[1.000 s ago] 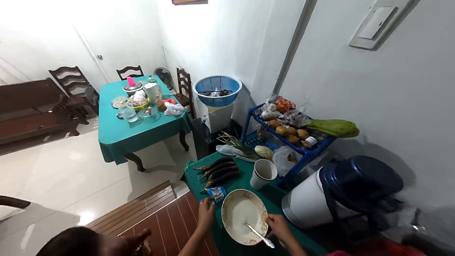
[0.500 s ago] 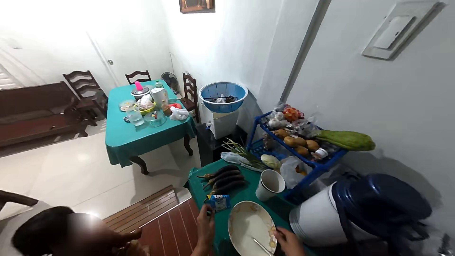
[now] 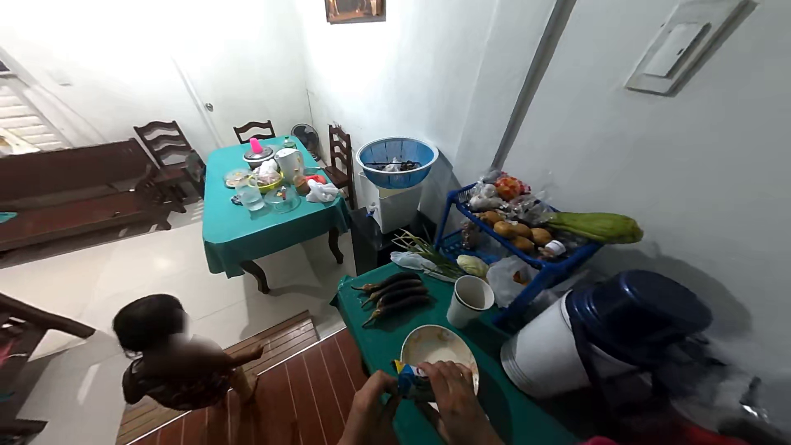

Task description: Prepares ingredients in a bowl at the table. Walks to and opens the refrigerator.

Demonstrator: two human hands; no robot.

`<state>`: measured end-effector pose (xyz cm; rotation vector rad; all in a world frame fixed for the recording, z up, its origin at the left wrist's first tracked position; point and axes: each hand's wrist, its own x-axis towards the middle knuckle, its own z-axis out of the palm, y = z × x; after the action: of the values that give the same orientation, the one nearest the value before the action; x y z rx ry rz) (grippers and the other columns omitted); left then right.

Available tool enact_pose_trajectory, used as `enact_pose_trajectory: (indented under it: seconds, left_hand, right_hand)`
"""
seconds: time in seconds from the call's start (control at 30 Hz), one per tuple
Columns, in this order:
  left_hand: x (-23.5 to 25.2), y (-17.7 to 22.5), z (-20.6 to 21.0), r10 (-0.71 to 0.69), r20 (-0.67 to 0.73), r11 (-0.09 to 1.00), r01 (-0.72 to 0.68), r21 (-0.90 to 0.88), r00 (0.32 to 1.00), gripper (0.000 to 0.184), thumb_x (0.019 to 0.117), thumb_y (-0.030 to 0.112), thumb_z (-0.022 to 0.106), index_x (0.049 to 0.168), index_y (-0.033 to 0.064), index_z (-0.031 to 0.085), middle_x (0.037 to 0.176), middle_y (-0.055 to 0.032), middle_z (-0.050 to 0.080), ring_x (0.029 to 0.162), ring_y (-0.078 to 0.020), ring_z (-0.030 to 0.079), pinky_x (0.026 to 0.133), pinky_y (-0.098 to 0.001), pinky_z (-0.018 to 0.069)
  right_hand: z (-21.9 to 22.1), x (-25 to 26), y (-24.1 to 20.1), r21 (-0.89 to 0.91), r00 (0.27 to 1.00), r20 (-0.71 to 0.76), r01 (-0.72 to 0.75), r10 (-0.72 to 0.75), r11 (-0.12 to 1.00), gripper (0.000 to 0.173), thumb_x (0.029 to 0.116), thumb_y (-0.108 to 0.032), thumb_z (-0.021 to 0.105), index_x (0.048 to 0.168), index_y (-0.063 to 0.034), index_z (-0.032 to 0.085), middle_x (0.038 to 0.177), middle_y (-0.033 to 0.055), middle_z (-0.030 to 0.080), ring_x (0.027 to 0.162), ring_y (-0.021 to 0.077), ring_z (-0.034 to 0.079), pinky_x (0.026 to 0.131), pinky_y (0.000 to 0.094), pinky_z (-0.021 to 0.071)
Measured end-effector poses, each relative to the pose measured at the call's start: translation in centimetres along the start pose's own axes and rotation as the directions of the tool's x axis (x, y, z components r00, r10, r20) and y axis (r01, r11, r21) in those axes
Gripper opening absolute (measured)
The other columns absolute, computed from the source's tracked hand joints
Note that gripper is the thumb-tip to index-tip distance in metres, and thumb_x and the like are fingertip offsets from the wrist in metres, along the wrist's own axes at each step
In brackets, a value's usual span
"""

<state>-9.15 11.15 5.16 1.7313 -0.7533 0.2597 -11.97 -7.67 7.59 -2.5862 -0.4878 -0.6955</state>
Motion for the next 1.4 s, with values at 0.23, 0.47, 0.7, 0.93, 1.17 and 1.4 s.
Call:
enact_pose_trajectory:
  seconds: [0.23, 0.47, 0.7, 0.93, 1.17, 1.4]
  left_hand:
    - [-2.6, 1.9, 3.1, 0.340, -0.024, 0.694, -0.234, 0.680, 0.940, 0.018, 0.1020, 0.022, 0.057, 0.120, 0.0243, 0.061, 0.132, -0.0073, 0.055, 0.132, -0.0193, 0.047, 0.114, -0.0345, 0.0311]
    - [-3.4, 4.5, 4.3, 0.116, 0.317, 0.476, -0.333, 0.814, 0.941, 0.033, 0.0874, 0.002, 0.068, 0.118, 0.0103, 0.074, 0.109, -0.0111, 0.074, 0.111, -0.0303, 0.069, 0.104, -0.0547, 0.0449]
    - [-3.3, 6.4, 5.1, -0.117, 0.441, 0.572, -0.303, 0.762, 0.890, 0.019, 0.0918, -0.003, 0.061, 0.107, 0.0014, 0.072, 0.098, -0.0167, 0.073, 0.097, -0.0348, 0.071, 0.088, -0.0497, 0.0532]
    - [-4.4, 6.4, 6.2, -0.243, 0.514, 0.648, -0.257, 0.717, 0.823, 0.011, 0.0919, -0.003, 0.061, 0.099, -0.0044, 0.070, 0.083, -0.0192, 0.072, 0.086, -0.0377, 0.073, 0.082, -0.0519, 0.0548]
    - [-5.3, 7.3, 6.9, -0.408, 0.583, 0.673, -0.200, 0.712, 0.702, 0.020, 0.0944, -0.005, 0.056, 0.109, -0.0088, 0.070, 0.106, -0.0256, 0.071, 0.102, -0.0419, 0.070, 0.082, -0.0539, 0.0565]
    - [-6.3, 6.3, 5.8, -0.630, 0.627, 0.739, 0.105, 0.665, 0.458, 0.034, 0.1022, 0.017, 0.058, 0.121, -0.0119, 0.063, 0.124, -0.0324, 0.063, 0.123, -0.0485, 0.059, 0.100, -0.0569, 0.0499]
  right_hand:
    - [-2.4, -1.8, -1.9, -0.036, 0.960, 0.202, -0.192, 0.196, 0.981, 0.030, 0.0774, -0.014, 0.082, 0.096, 0.0059, 0.072, 0.090, 0.0231, 0.073, 0.087, 0.0438, 0.072, 0.081, 0.0615, 0.0534]
    - [-3.5, -4.1, -2.9, 0.017, 0.864, 0.397, -0.344, 0.310, 0.939, 0.031, 0.0879, -0.011, 0.075, 0.110, 0.0093, 0.069, 0.085, 0.0257, 0.073, 0.083, 0.0465, 0.072, 0.088, 0.0641, 0.0502]
    - [-3.6, -7.1, -2.7, 0.032, 0.884, 0.399, -0.281, 0.246, 0.959, 0.027, 0.0915, -0.011, 0.072, 0.107, 0.0102, 0.069, 0.098, 0.0269, 0.072, 0.094, 0.0456, 0.071, 0.086, 0.0630, 0.0515]
    - [-2.3, -11.2, -2.5, -0.062, 0.964, 0.246, -0.093, 0.106, 0.994, 0.014, 0.0948, -0.001, 0.061, 0.102, 0.0054, 0.072, 0.101, 0.0219, 0.073, 0.092, 0.0382, 0.074, 0.077, 0.0533, 0.0580]
    - [-2.1, -13.0, -3.6, 0.045, 0.870, 0.436, -0.276, 0.230, 0.960, 0.022, 0.0979, 0.001, 0.055, 0.112, 0.0116, 0.068, 0.103, 0.0275, 0.073, 0.096, 0.0432, 0.073, 0.086, 0.0573, 0.0566]
    - [-2.0, -14.4, -4.7, 0.161, 0.740, 0.595, -0.492, 0.313, 0.856, 0.040, 0.0998, -0.011, 0.061, 0.133, 0.0107, 0.060, 0.125, 0.0329, 0.064, 0.118, 0.0478, 0.063, 0.102, 0.0580, 0.0500]
